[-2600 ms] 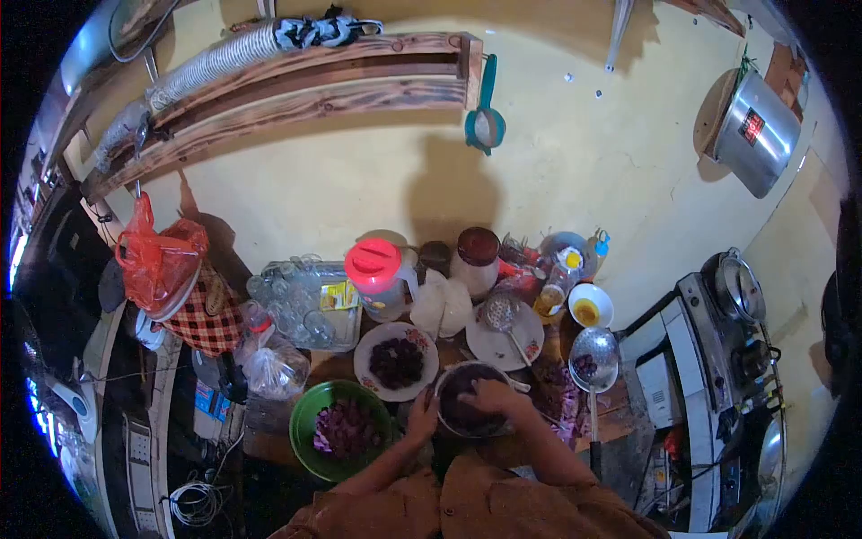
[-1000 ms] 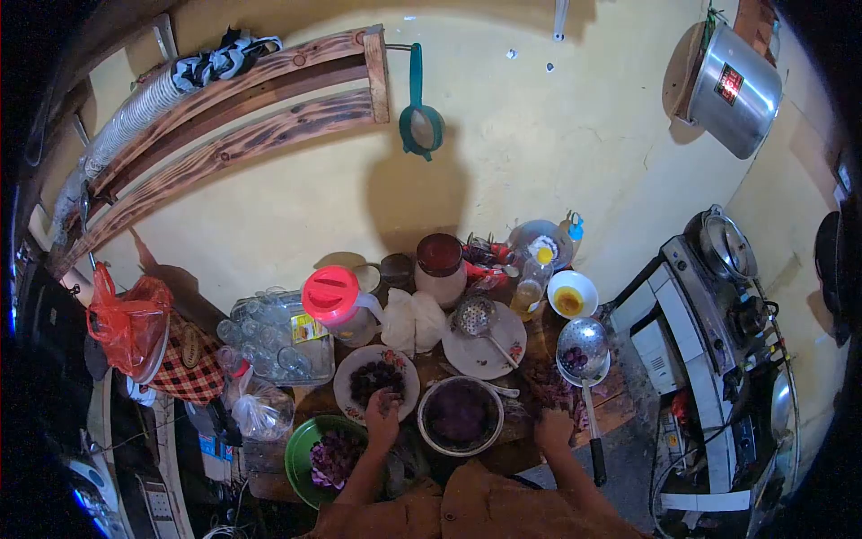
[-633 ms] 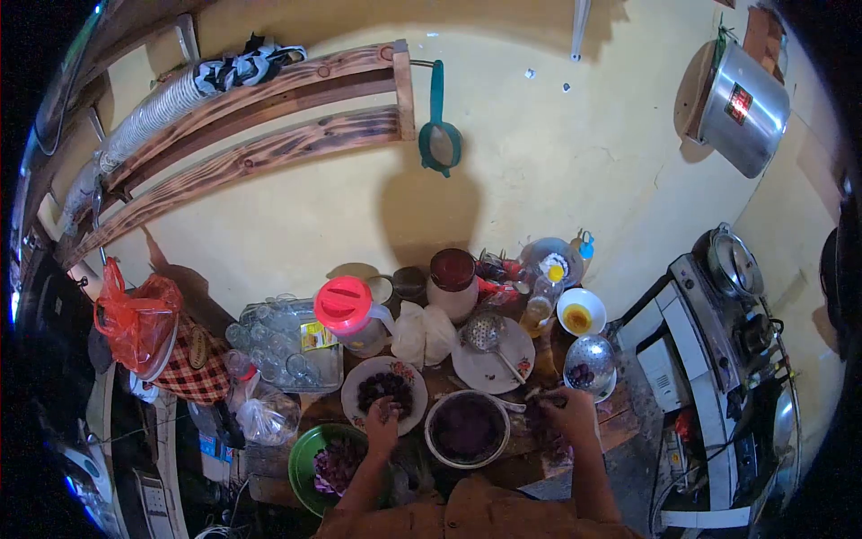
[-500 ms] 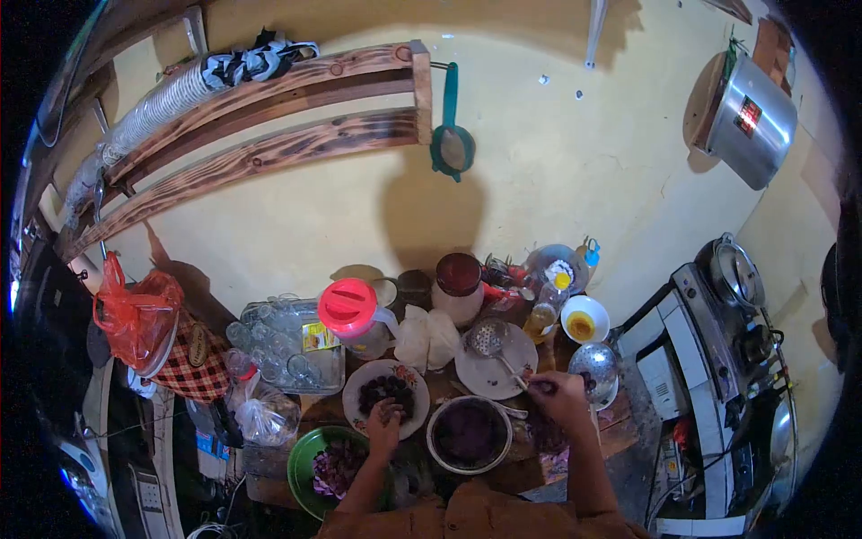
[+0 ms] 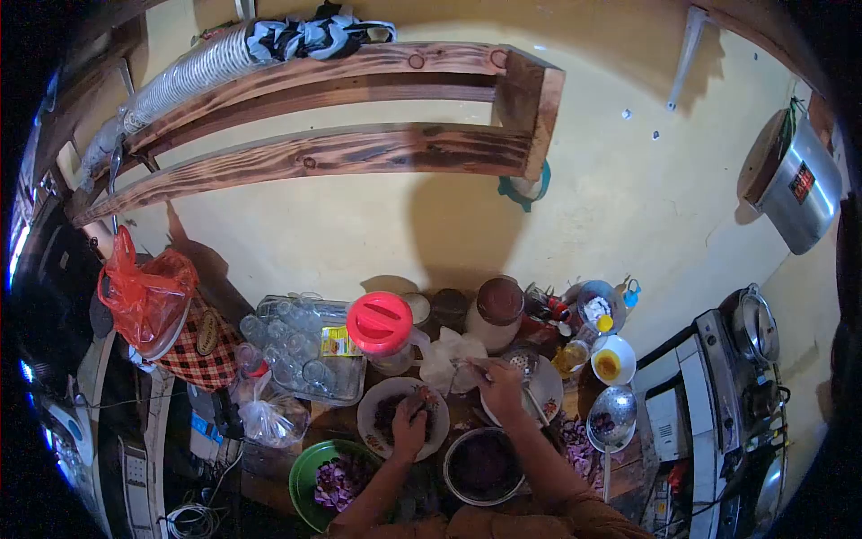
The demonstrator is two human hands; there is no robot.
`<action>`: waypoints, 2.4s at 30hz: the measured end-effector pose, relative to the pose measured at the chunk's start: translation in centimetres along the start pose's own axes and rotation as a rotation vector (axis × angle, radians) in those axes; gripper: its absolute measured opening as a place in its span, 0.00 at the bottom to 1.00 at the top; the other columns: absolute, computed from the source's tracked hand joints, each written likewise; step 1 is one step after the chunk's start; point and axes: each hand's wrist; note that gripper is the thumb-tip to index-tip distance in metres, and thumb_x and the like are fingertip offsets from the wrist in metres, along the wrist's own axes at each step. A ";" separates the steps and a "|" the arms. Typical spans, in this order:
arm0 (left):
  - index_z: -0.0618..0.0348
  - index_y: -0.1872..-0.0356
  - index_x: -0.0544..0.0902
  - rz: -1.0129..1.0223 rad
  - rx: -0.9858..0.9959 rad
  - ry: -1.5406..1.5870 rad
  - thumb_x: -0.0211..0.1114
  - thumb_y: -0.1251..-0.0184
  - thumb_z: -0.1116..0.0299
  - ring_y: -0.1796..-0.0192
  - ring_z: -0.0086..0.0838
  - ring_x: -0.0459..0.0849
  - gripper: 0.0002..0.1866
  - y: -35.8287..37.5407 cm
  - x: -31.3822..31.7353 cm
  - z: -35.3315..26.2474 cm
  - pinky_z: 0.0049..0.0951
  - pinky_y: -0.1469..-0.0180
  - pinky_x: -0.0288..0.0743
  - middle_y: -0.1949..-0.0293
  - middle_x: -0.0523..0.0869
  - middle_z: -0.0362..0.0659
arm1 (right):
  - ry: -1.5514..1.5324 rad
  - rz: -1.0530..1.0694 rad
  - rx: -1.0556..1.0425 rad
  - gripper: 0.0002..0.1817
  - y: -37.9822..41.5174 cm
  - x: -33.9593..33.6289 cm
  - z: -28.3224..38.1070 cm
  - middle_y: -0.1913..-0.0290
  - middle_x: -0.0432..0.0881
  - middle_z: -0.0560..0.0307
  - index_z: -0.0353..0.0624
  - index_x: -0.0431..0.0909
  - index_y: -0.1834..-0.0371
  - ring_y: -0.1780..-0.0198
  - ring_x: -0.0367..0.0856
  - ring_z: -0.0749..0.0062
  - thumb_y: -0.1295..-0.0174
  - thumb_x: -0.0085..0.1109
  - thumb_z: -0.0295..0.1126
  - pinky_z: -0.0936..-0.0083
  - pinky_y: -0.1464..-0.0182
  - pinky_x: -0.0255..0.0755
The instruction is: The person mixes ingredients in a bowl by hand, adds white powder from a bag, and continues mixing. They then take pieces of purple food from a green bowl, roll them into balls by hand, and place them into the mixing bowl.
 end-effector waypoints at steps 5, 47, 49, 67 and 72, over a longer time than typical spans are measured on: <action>0.62 0.48 0.72 0.084 -0.525 0.603 0.51 0.39 0.75 0.49 0.34 0.76 0.17 -1.4 1.7 -2.3 0.32 0.46 0.68 0.53 0.78 0.47 | 0.045 0.002 -0.052 0.09 0.7 3.8 -2.2 0.66 0.82 0.47 0.39 0.81 0.65 0.65 0.82 0.57 0.50 0.63 0.27 0.69 0.63 0.75; 0.64 0.42 0.64 0.283 -0.634 1.416 0.37 0.29 0.56 0.44 0.45 0.75 0.24 -6.6 7.8 1.6 0.44 0.43 0.72 0.45 0.73 0.54 | -0.099 -0.044 0.623 0.16 1.6 4.0 -6.7 0.75 0.80 0.42 0.31 0.80 0.74 0.77 0.79 0.58 0.40 0.49 0.33 0.67 0.70 0.71; 0.63 0.42 0.64 0.275 -0.732 1.333 0.38 0.29 0.56 0.45 0.45 0.75 0.24 -6.6 7.4 1.3 0.45 0.42 0.71 0.46 0.75 0.51 | -0.180 -0.087 0.745 0.16 5.2 7.0 -14.4 0.76 0.81 0.48 0.31 0.80 0.71 0.76 0.80 0.65 0.37 0.47 0.33 0.72 0.71 0.73; 0.66 0.46 0.70 0.481 -0.789 1.120 0.44 0.31 0.56 0.47 0.38 0.77 0.23 0.5 3.9 -6.4 0.35 0.42 0.68 0.50 0.78 0.51 | -0.492 -0.119 0.731 0.17 14.1 -8.1 -1.1 0.72 0.81 0.52 0.29 0.78 0.65 0.70 0.81 0.69 0.33 0.42 0.31 0.75 0.65 0.76; 0.68 0.45 0.69 0.414 -0.704 0.840 0.45 0.31 0.62 0.48 0.35 0.78 0.21 5.2 3.6 -6.1 0.32 0.43 0.69 0.50 0.78 0.50 | -0.099 0.019 0.565 0.13 19.0 -10.2 0.6 0.71 0.82 0.53 0.33 0.79 0.64 0.68 0.82 0.68 0.36 0.46 0.30 0.74 0.65 0.75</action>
Point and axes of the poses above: each hand's wrist, its own y-axis away from the middle knuckle, its own x-axis out of the palm, z = x × y
